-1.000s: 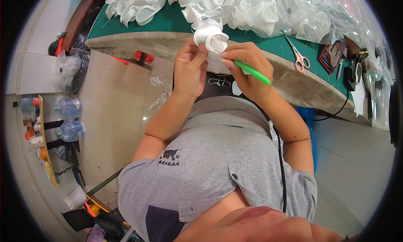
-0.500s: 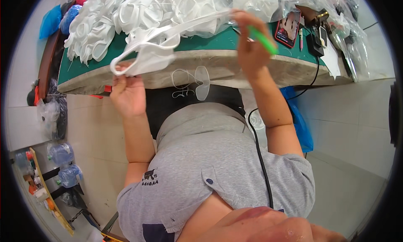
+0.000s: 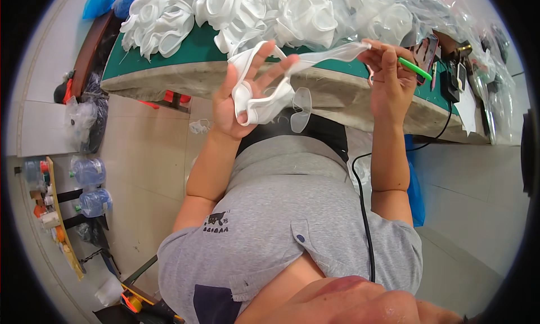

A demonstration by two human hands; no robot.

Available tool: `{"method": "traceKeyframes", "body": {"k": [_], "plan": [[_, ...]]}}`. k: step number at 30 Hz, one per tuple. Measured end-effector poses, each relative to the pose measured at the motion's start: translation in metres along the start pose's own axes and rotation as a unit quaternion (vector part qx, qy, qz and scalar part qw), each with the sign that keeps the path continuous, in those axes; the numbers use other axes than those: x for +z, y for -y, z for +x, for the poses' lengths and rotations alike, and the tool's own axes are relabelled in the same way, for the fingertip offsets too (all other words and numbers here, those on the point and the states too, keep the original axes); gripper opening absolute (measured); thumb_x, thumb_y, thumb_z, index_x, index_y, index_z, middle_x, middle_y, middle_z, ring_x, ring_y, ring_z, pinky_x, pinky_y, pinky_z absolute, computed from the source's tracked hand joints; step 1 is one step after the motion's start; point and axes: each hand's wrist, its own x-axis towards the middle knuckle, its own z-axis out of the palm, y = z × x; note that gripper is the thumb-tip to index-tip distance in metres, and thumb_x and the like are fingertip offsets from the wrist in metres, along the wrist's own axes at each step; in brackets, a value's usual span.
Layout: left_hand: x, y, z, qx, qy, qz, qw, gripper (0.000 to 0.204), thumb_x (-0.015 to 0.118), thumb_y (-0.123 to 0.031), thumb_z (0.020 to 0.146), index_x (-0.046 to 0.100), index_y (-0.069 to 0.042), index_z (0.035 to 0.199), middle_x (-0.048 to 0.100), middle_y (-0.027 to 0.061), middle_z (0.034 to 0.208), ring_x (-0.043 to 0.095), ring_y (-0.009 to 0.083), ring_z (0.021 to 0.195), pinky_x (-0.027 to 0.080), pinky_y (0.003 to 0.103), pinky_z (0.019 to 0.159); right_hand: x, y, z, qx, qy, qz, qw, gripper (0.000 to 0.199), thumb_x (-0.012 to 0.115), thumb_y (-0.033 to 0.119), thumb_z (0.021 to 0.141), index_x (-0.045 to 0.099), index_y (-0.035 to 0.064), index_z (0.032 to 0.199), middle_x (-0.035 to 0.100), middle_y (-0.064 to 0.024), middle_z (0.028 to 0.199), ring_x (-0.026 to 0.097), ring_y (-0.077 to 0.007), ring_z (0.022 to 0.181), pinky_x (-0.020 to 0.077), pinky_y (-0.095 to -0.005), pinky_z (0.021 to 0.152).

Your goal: Using a prying tool and scissors to remove excess material and clean white plastic toy components.

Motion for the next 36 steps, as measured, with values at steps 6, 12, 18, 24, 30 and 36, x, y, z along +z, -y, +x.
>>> {"method": "traceKeyframes", "body": {"k": [6,12,18,24,30,36], "plan": [[-0.016,-0.006,-0.001,0.053,-0.1,0.093,0.989,0.062,0.03,-0.049,0.098,0.009,-0.021,0.149,0.05,0.0198,0.123,0.045,0.003,0.043,0.038,0.014,0.035,-0.003,0.025,-0.018,0.123,0.327,0.362,0.864,0.013,0.061,0.014,0.089,0.048,0.0124,0.085,0.059,-0.0026,0.061,0.049,-0.0137,0.047,0.0336,-0.0264,0.043],[-0.004,-0.017,-0.009,-0.016,-0.06,0.184,0.981,0.063,0.028,-0.046,0.099,0.01,-0.01,0.148,0.057,0.0238,0.112,0.035,0.0003,0.034,0.028,0.012,0.029,-0.045,0.002,0.016,0.146,0.023,0.389,0.909,0.008,0.054,0.009,0.093,0.054,0.0028,0.099,0.061,-0.0104,0.09,0.059,-0.0189,0.081,0.0496,-0.0277,0.076],[-0.017,-0.04,-0.03,-0.055,-0.056,0.257,0.963,0.051,0.032,-0.037,0.1,0.048,0.009,0.115,0.066,0.0216,0.089,0.037,0.001,0.034,0.027,0.013,0.033,-0.101,-0.001,0.056,-0.012,-0.192,0.175,0.965,0.019,0.055,0.012,0.093,0.057,-0.0043,0.103,0.063,-0.0142,0.098,0.062,-0.0219,0.092,0.0512,-0.0315,0.088],[-0.005,-0.048,-0.031,-0.077,-0.194,0.494,0.844,0.034,0.069,-0.037,0.082,0.062,-0.005,0.087,0.065,0.0078,0.081,0.048,0.0051,0.052,0.04,0.02,0.053,-0.027,0.02,0.013,0.272,0.184,-0.2,0.923,0.016,0.06,0.016,0.091,0.062,-0.0002,0.091,0.063,-0.005,0.08,0.06,-0.0112,0.07,0.046,-0.0241,0.064],[-0.006,-0.06,-0.04,0.106,-0.336,0.587,0.729,0.03,0.079,-0.02,0.074,0.059,-0.003,0.089,0.062,0.0024,0.082,0.055,0.0068,0.072,0.043,0.02,0.065,0.009,-0.004,-0.016,0.256,0.263,-0.208,0.907,0.014,0.065,0.014,0.088,0.062,0.0001,0.088,0.059,-0.0001,0.074,0.054,-0.0055,0.067,0.043,-0.0201,0.061],[0.0,-0.066,-0.041,0.218,-0.341,0.454,0.794,0.034,0.078,-0.012,0.074,0.061,-0.001,0.101,0.066,0.0076,0.095,0.058,0.0102,0.081,0.045,0.025,0.08,0.036,-0.011,-0.014,0.211,0.258,-0.137,0.933,0.017,0.063,0.014,0.09,0.062,-0.0024,0.091,0.06,-0.0018,0.076,0.056,-0.0073,0.07,0.0465,-0.021,0.065]]}}
